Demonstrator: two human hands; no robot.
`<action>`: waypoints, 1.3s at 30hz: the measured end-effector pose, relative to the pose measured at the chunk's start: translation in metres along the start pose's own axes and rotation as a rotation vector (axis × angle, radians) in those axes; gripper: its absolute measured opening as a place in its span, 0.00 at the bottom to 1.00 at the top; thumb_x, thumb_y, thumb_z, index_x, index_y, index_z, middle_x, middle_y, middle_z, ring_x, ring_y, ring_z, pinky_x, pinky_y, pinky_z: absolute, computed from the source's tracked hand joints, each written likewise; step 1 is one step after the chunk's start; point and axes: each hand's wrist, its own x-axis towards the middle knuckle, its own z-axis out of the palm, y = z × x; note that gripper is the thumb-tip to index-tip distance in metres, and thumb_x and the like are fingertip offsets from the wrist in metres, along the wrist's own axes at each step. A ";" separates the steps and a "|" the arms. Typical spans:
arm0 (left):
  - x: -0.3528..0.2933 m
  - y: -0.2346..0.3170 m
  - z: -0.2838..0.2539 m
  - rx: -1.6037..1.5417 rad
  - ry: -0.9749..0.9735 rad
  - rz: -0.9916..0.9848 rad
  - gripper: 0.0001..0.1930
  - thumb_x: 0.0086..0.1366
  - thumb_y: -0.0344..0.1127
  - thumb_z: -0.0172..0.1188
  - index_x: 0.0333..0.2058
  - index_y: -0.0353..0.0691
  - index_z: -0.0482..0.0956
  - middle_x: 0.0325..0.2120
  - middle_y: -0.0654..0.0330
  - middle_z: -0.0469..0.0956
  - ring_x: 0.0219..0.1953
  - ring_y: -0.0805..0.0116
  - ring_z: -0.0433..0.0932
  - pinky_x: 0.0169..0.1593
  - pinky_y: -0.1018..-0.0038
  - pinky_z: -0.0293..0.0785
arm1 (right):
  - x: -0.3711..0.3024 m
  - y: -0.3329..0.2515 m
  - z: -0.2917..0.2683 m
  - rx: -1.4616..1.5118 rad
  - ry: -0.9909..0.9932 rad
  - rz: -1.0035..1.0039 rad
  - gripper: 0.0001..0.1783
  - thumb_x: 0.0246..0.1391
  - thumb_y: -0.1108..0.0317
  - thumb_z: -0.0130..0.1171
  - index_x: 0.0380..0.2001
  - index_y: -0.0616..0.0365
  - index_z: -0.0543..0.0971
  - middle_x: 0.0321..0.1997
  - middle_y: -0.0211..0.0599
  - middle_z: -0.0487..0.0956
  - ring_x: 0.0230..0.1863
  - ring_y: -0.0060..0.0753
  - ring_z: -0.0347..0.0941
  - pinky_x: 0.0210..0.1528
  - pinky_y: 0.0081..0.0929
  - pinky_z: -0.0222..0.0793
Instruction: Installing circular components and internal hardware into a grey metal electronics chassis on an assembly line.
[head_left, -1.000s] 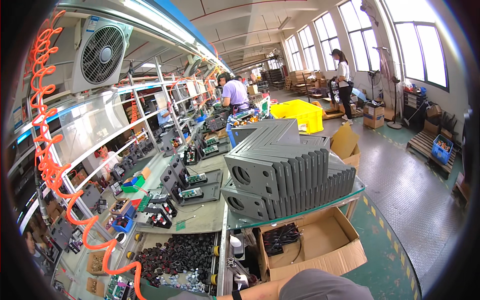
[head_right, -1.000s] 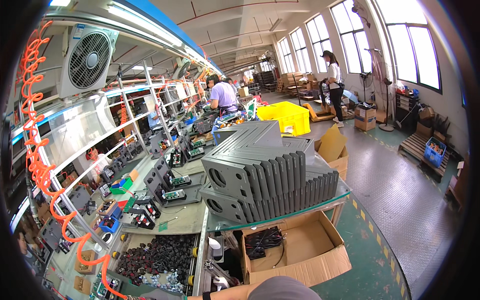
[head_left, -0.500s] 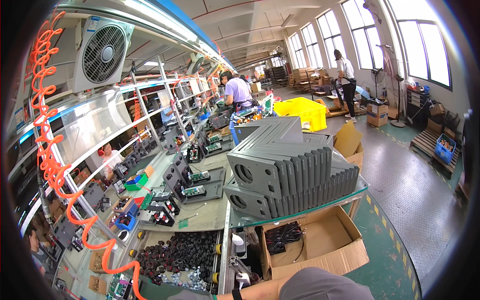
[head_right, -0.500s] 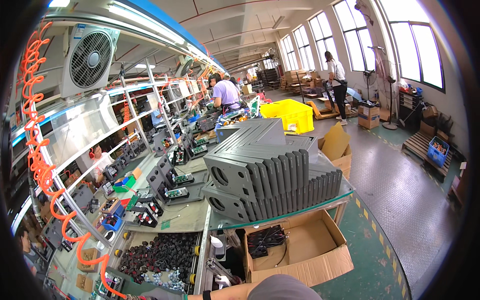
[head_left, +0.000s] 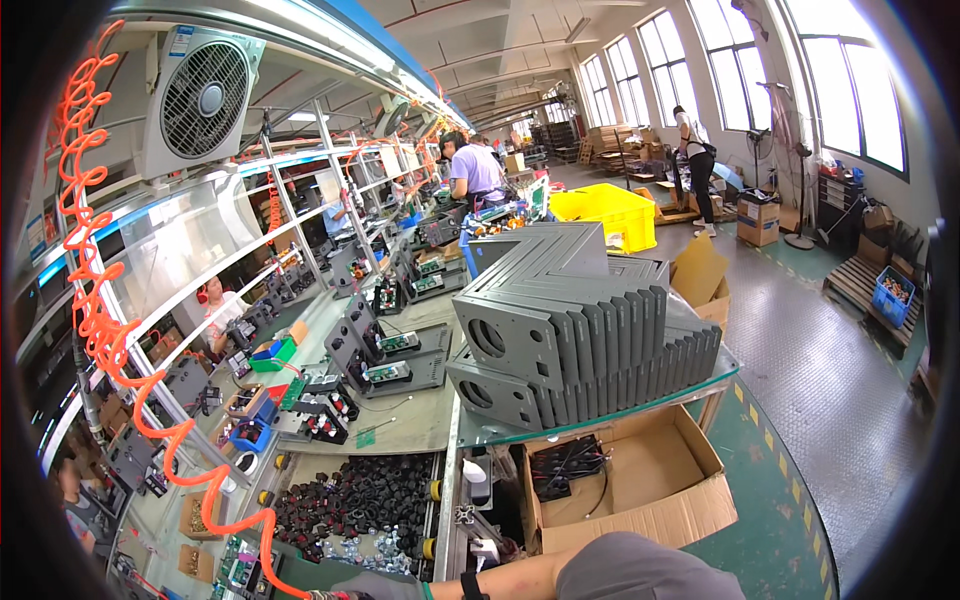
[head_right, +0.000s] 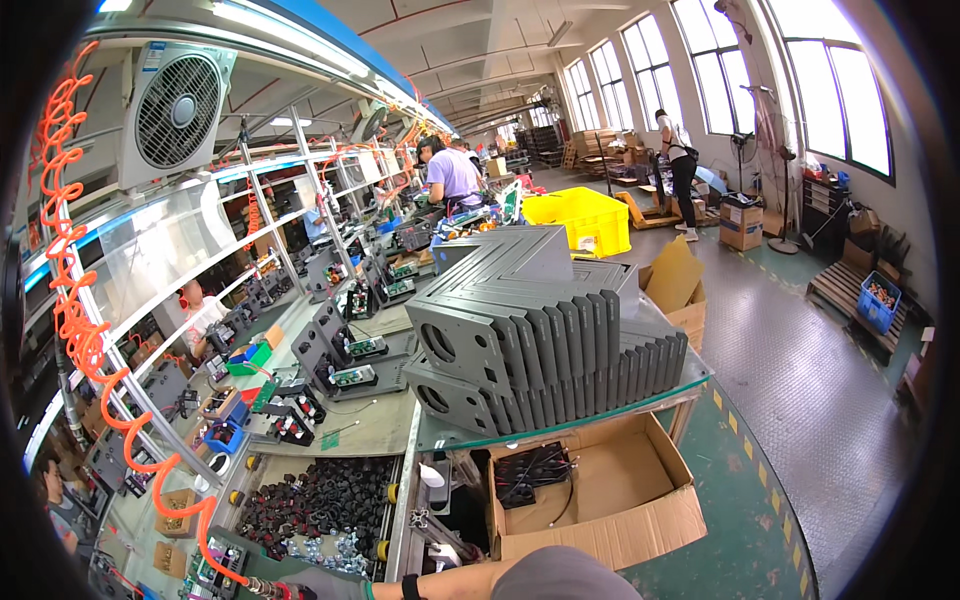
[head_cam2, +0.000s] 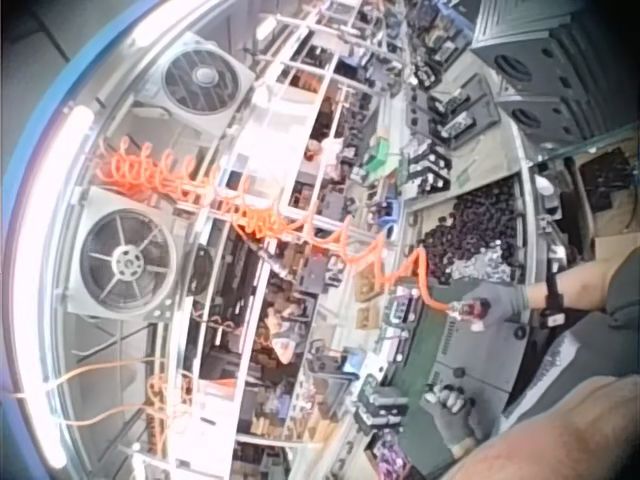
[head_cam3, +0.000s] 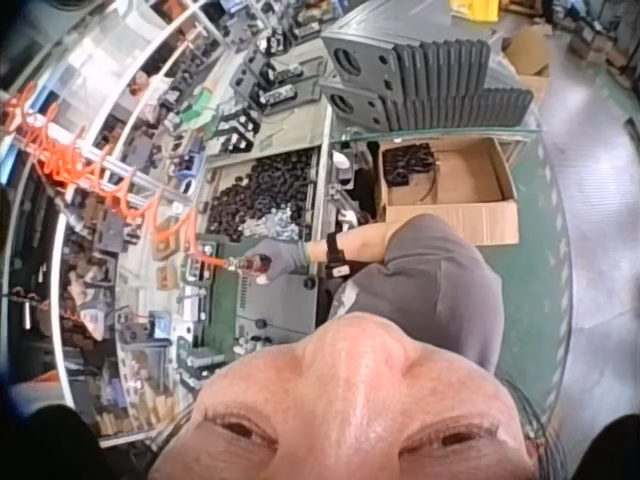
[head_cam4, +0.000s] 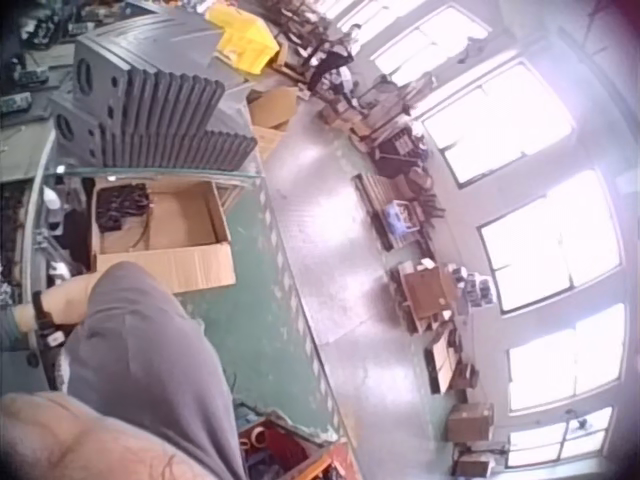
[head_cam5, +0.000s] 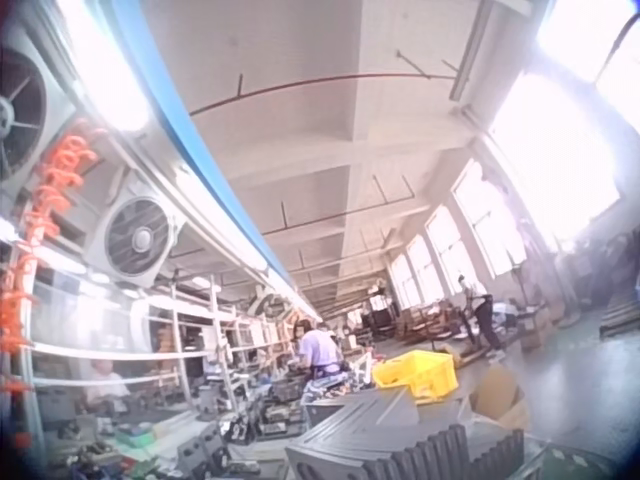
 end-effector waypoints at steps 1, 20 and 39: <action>0.000 0.000 0.000 0.001 0.000 0.002 0.11 0.71 0.45 0.47 0.40 0.45 0.69 0.26 0.67 0.63 0.23 0.74 0.60 0.23 0.78 0.59 | 0.000 0.001 0.000 -0.005 -0.006 0.009 0.18 0.48 0.61 0.71 0.38 0.60 0.78 0.31 0.28 0.77 0.31 0.20 0.67 0.35 0.25 0.67; 0.006 -0.002 0.010 0.008 0.036 0.001 0.12 0.72 0.46 0.46 0.42 0.45 0.69 0.26 0.68 0.63 0.23 0.75 0.59 0.23 0.79 0.59 | -0.002 -0.011 -0.007 0.071 -0.034 0.053 0.24 0.50 0.61 0.70 0.48 0.60 0.77 0.36 0.26 0.77 0.37 0.20 0.68 0.41 0.25 0.68; -0.001 -0.002 0.010 0.007 0.069 0.020 0.13 0.73 0.47 0.46 0.43 0.44 0.69 0.25 0.68 0.63 0.23 0.76 0.58 0.23 0.80 0.59 | -0.003 -0.011 -0.007 0.075 -0.004 0.085 0.23 0.48 0.59 0.70 0.44 0.59 0.78 0.32 0.23 0.76 0.33 0.18 0.66 0.37 0.23 0.66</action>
